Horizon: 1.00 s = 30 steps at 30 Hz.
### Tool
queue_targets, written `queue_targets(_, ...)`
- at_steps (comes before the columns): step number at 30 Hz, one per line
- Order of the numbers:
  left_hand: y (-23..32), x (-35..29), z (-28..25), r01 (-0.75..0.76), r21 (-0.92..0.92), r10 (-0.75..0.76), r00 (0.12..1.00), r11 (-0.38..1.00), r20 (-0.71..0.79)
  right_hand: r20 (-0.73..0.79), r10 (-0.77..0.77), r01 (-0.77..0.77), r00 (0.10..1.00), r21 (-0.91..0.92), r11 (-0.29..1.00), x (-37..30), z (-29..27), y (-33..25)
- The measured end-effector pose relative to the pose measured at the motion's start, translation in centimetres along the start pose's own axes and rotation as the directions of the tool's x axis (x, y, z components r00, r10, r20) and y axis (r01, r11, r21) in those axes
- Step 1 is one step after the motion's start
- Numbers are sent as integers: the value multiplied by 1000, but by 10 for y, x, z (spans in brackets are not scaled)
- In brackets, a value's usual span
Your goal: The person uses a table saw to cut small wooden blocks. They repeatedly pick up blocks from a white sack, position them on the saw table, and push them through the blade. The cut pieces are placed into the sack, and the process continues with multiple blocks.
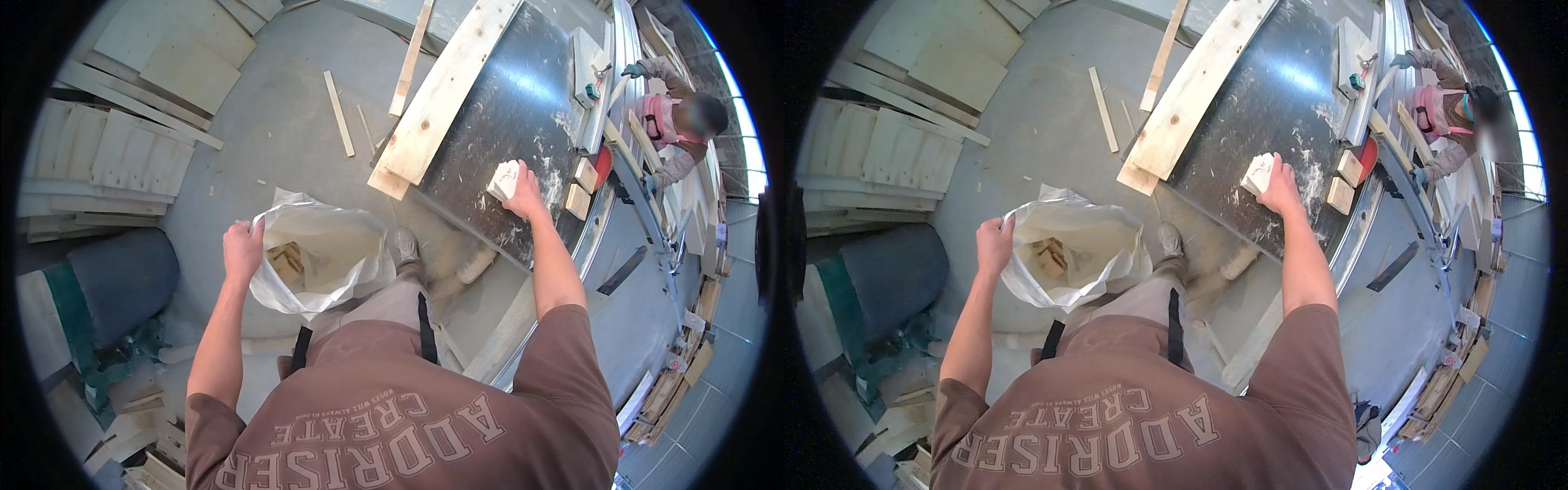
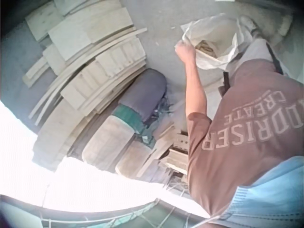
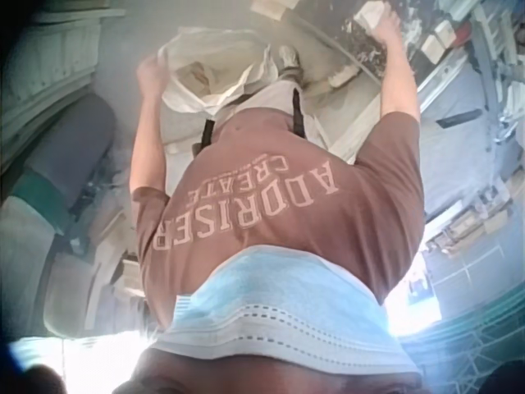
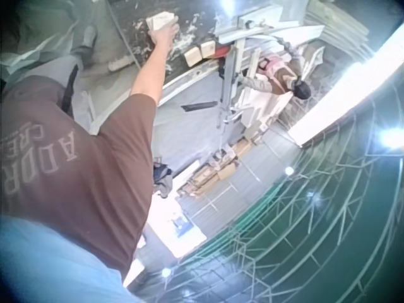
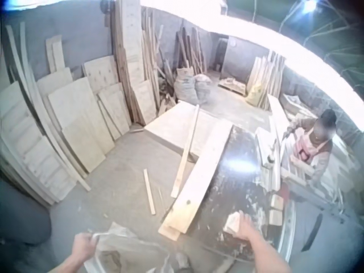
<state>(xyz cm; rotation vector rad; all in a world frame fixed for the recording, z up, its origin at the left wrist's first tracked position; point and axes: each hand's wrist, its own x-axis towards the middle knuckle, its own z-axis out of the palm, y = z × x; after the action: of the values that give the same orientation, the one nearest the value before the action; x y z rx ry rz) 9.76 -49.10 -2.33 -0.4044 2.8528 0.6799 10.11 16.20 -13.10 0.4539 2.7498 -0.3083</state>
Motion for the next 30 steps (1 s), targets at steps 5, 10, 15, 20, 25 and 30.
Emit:
queue_targets(5,-2,-3,3,-11,-4,11,1000,1000,-12,-4,57,-57,998,85,995,-11,-13,-11)
queue_targets(10,-11,-1,10,-3,13,3,1000,1000,-15,-199,45,55,979,469,882,-42,-16,-34)
queue_targets(15,7,-10,1,47,-44,-48,999,998,-21,-215,-170,274,962,788,551,-108,-13,-161)
queue_targets(20,0,-12,-3,76,-11,-76,996,997,-43,-27,-552,494,833,486,721,-177,83,-341)
queue_targets(25,-21,-7,-20,47,-68,-57,985,997,-164,245,-758,646,605,405,647,-226,158,-406)
queue_targets(30,-93,-5,-29,43,-51,-56,959,998,-278,516,-734,390,441,627,675,-215,151,-327)
